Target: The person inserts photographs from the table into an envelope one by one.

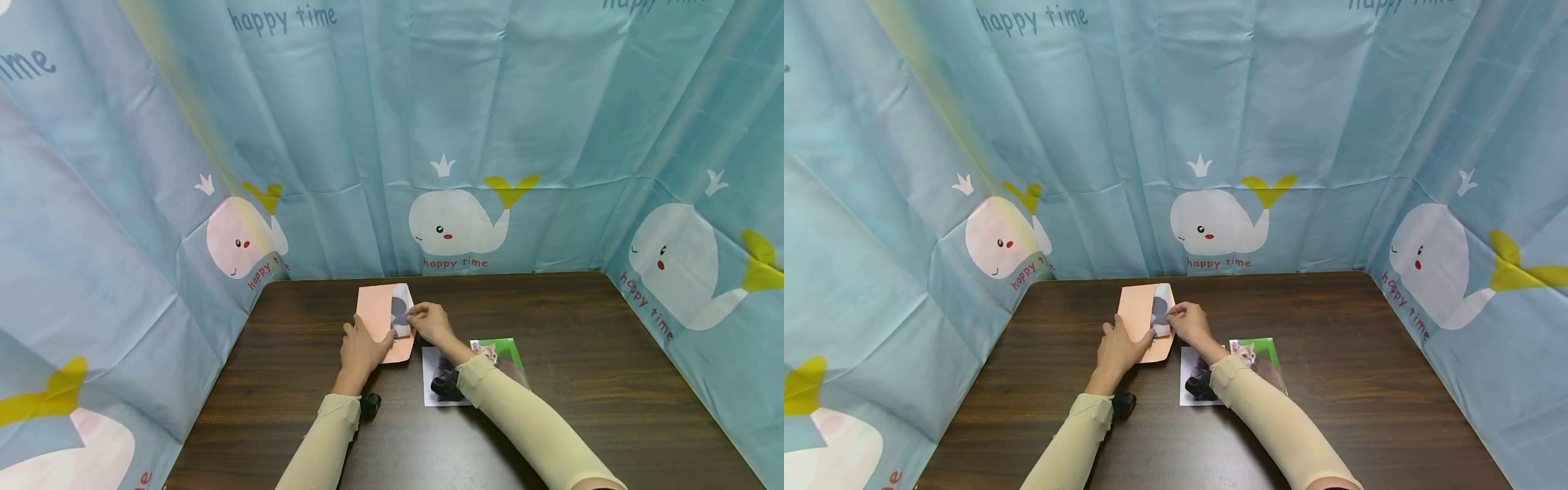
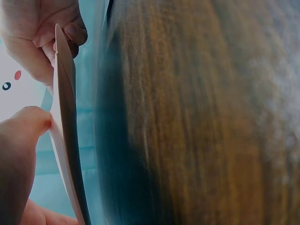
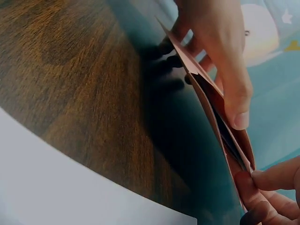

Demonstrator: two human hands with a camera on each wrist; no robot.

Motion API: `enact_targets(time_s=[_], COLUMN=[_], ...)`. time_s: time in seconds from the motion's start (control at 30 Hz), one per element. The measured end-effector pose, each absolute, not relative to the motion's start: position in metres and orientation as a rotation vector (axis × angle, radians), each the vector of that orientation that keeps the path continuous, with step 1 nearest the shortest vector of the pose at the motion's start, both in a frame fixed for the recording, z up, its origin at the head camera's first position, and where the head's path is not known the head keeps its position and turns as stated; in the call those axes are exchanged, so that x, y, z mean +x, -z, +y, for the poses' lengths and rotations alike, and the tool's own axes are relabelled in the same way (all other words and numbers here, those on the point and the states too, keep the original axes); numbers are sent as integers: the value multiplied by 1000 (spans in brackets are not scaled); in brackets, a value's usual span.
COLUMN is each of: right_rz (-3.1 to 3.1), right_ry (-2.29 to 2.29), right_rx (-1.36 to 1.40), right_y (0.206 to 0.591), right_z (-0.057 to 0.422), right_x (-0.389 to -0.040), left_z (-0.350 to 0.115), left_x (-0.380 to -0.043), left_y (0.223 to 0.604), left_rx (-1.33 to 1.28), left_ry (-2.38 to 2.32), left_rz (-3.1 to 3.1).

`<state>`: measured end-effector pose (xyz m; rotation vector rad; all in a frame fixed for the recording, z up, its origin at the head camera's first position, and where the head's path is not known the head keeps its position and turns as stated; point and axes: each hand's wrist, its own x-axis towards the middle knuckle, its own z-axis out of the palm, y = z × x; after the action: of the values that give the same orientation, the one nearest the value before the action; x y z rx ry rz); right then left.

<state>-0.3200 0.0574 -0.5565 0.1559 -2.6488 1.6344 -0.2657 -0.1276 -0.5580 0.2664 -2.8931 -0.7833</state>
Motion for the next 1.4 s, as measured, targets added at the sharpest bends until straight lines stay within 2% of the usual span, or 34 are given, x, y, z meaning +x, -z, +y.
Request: enact_targets(time_s=[0.53, 1.1, 1.4], right_rz=[-2685, -2775, -2787], right_ry=[-1581, -1410, -1318], right_rx=[176, 50, 99], right_y=[555, 554, 553], right_z=[45, 32, 28], right_x=[-318, -315, -313], left_z=[-127, -127, -128], left_x=[-266, -264, -266], left_y=[559, 559, 559], left_rx=[243, 250, 261], left_ry=[757, 750, 750], left_rz=[-2888, -2896, -2885])
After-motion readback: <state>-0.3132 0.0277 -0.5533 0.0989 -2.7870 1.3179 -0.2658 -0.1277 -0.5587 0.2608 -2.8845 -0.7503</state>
